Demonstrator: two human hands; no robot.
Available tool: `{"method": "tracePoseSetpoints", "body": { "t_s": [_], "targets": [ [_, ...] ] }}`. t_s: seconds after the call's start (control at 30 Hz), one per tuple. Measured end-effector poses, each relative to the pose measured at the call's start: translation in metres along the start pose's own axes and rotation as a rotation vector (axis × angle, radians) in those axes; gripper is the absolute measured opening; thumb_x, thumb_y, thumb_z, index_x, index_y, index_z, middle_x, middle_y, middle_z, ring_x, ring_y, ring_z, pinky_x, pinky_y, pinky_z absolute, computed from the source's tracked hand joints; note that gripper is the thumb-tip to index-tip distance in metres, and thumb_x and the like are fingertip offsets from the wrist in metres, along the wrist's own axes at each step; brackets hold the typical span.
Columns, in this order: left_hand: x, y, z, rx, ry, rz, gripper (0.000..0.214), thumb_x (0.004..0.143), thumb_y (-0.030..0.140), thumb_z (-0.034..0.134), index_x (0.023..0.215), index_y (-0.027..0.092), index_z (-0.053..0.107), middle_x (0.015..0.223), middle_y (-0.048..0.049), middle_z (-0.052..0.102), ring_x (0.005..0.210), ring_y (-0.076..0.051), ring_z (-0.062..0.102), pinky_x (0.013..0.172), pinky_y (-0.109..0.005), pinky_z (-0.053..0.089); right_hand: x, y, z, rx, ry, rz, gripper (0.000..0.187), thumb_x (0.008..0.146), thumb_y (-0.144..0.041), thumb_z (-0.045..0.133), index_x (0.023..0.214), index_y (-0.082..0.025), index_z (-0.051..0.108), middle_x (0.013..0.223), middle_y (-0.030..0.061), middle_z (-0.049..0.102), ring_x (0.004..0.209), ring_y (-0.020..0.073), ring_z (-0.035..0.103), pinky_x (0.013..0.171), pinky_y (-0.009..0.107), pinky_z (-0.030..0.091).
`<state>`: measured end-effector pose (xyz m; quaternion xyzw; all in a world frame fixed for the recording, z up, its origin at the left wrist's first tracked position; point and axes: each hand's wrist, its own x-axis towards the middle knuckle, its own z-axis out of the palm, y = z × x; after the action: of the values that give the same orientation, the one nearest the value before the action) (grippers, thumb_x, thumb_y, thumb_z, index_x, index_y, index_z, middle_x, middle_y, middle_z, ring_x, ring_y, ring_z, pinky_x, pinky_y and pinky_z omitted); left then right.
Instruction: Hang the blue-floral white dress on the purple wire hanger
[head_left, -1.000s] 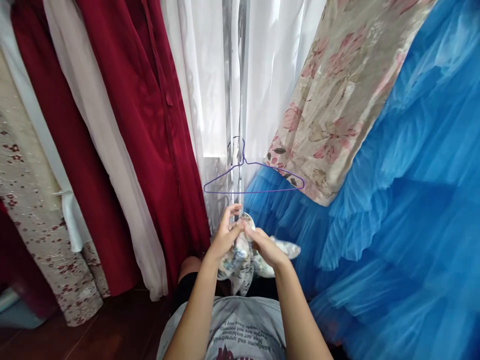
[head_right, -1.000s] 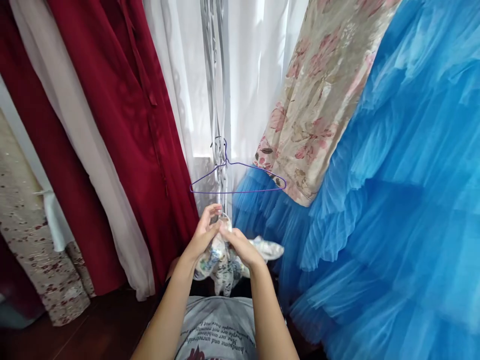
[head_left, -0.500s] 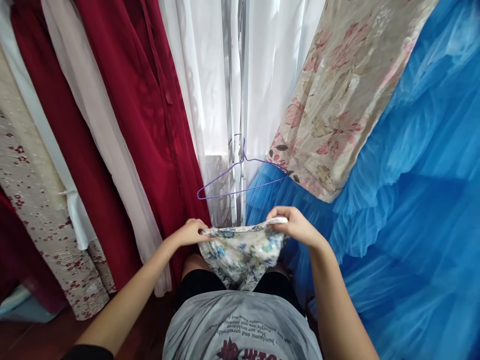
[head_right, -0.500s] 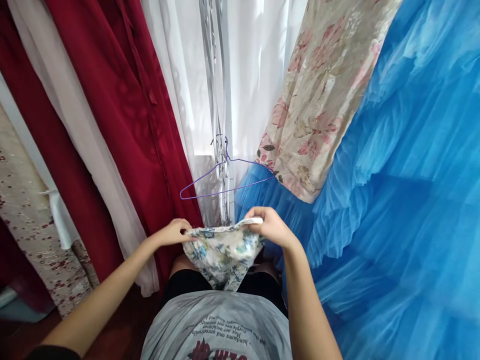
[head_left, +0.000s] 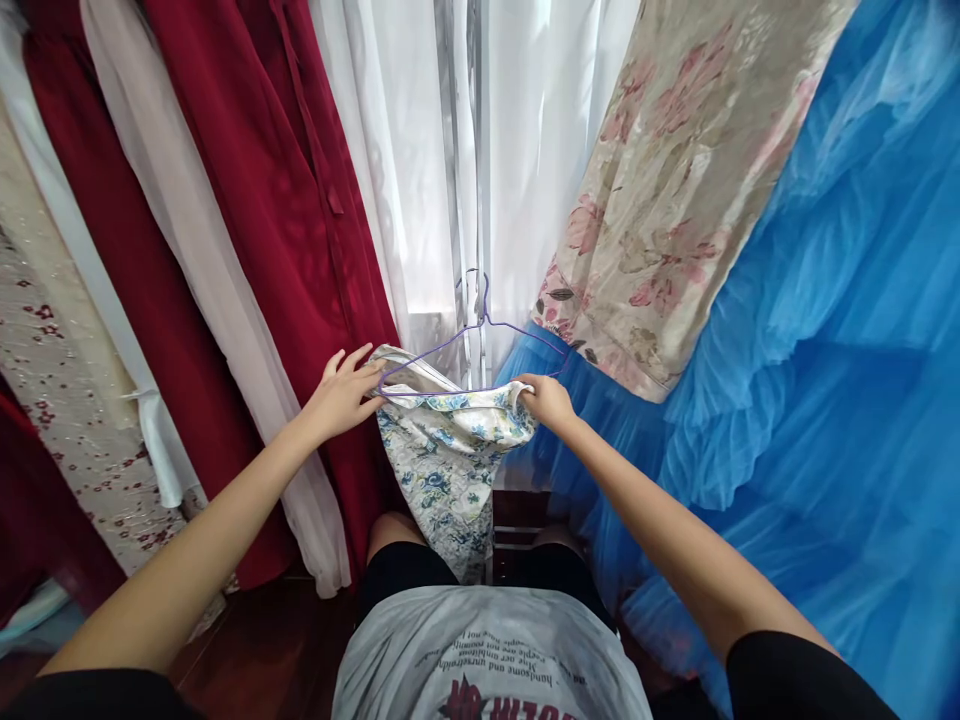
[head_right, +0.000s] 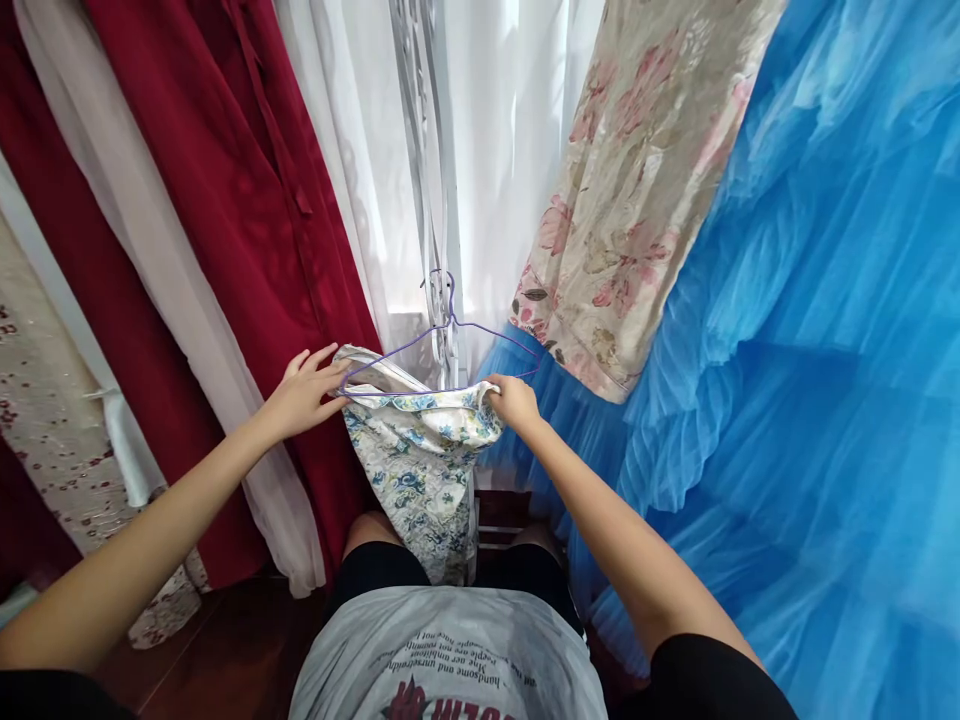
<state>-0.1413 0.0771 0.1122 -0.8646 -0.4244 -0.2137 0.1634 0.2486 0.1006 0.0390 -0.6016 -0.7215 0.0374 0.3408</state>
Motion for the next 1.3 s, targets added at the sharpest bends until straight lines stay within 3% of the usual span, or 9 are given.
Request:
{"method": "tracePoseSetpoints", "body": {
  "t_s": [0.13, 0.33, 0.53, 0.7, 0.83, 0.97, 1.1, 1.2, 1.3],
  "targets": [
    [0.005, 0.009, -0.018, -0.01, 0.048, 0.063, 0.036, 0.088, 0.037, 0.054, 0.118, 0.027, 0.071, 0.145, -0.005, 0.058, 0.151, -0.032, 0.025, 0.122, -0.061, 0.007, -0.009, -0.007, 0.0, -0.075, -0.002, -0.007, 0.033, 0.084, -0.02, 0.056, 0.111, -0.025, 0.075, 0.102, 0.0088, 0.079, 0.097, 0.0278, 0.07, 0.073, 0.029, 0.044],
    [-0.01, -0.016, -0.031, 0.097, 0.007, 0.056, 0.026, 0.086, 0.044, 0.056, 0.084, 0.026, 0.075, 0.136, -0.0054, 0.066, 0.149, -0.036, 0.03, 0.12, -0.065, 0.006, -0.008, -0.013, -0.01, -0.086, -0.032, -0.042, 0.027, 0.085, -0.025, 0.056, 0.104, -0.025, 0.075, 0.094, 0.0065, 0.078, 0.088, 0.025, 0.069, 0.066, 0.027, 0.037],
    [-0.021, -0.015, -0.042, 0.126, -0.009, 0.074, 0.03, 0.086, 0.049, 0.059, 0.08, 0.027, 0.078, 0.138, -0.0053, 0.065, 0.146, -0.037, 0.034, 0.12, -0.065, 0.007, -0.016, -0.027, -0.008, -0.056, -0.018, -0.044, 0.022, 0.084, -0.027, 0.056, 0.093, -0.022, 0.075, 0.088, 0.0083, 0.077, 0.084, 0.0244, 0.068, 0.063, 0.027, 0.035],
    [0.014, 0.01, -0.048, -0.003, 0.07, 0.071, 0.033, 0.089, 0.051, 0.057, 0.086, 0.025, 0.078, 0.142, -0.0061, 0.061, 0.146, -0.038, 0.034, 0.119, -0.064, 0.017, -0.025, -0.043, -0.011, -0.039, -0.032, -0.051, 0.023, 0.085, -0.029, 0.056, 0.094, -0.021, 0.075, 0.087, 0.0073, 0.077, 0.082, 0.0225, 0.067, 0.065, 0.026, 0.036],
    [0.058, 0.042, -0.033, -0.206, 0.127, 0.089, 0.029, 0.089, 0.048, 0.06, 0.088, 0.021, 0.071, 0.134, -0.0088, 0.065, 0.125, -0.031, 0.056, 0.106, -0.045, 0.043, -0.033, -0.048, -0.013, -0.007, -0.03, -0.088, 0.023, 0.082, -0.026, 0.055, 0.091, -0.021, 0.075, 0.08, 0.0064, 0.075, 0.076, 0.0221, 0.064, 0.063, 0.027, 0.035],
    [0.08, 0.055, -0.007, -0.244, 0.316, -0.069, 0.033, 0.085, 0.041, 0.065, 0.11, 0.02, 0.061, 0.11, -0.0082, 0.067, 0.094, -0.024, 0.064, 0.084, -0.035, 0.05, -0.04, -0.026, -0.02, 0.12, 0.06, -0.111, 0.032, 0.077, -0.02, 0.052, 0.101, -0.022, 0.073, 0.078, 0.0032, 0.072, 0.069, 0.0201, 0.061, 0.064, 0.027, 0.038],
    [0.08, 0.051, 0.009, -0.231, 0.351, -0.104, 0.024, 0.09, 0.043, 0.058, 0.097, 0.02, 0.063, 0.096, -0.0062, 0.065, 0.088, -0.023, 0.062, 0.081, -0.033, 0.047, -0.032, 0.016, -0.038, 0.286, 0.412, 0.016, 0.054, 0.08, -0.024, 0.052, 0.133, -0.017, 0.056, 0.081, 0.0034, 0.07, 0.07, 0.0214, 0.06, 0.067, 0.029, 0.043],
    [0.078, 0.046, 0.011, -0.217, 0.308, -0.105, 0.029, 0.094, 0.047, 0.053, 0.09, 0.021, 0.065, 0.095, -0.0067, 0.066, 0.087, -0.024, 0.062, 0.08, -0.033, 0.045, -0.017, 0.043, -0.063, 0.401, 0.405, 0.075, 0.031, 0.081, -0.036, 0.059, 0.1, -0.013, 0.069, 0.075, 0.0053, 0.068, 0.072, 0.0232, 0.06, 0.066, 0.03, 0.044],
    [0.076, 0.033, 0.012, -0.27, 0.318, -0.193, 0.032, 0.092, 0.05, 0.055, 0.103, 0.021, 0.063, 0.099, -0.007, 0.068, 0.087, -0.023, 0.061, 0.078, -0.032, 0.044, -0.006, 0.059, -0.093, 0.524, 0.157, 0.122, 0.032, 0.078, -0.044, 0.07, 0.066, -0.015, 0.063, 0.056, 0.0022, 0.059, 0.057, 0.0194, 0.055, 0.056, 0.029, 0.042]
  ]
}}
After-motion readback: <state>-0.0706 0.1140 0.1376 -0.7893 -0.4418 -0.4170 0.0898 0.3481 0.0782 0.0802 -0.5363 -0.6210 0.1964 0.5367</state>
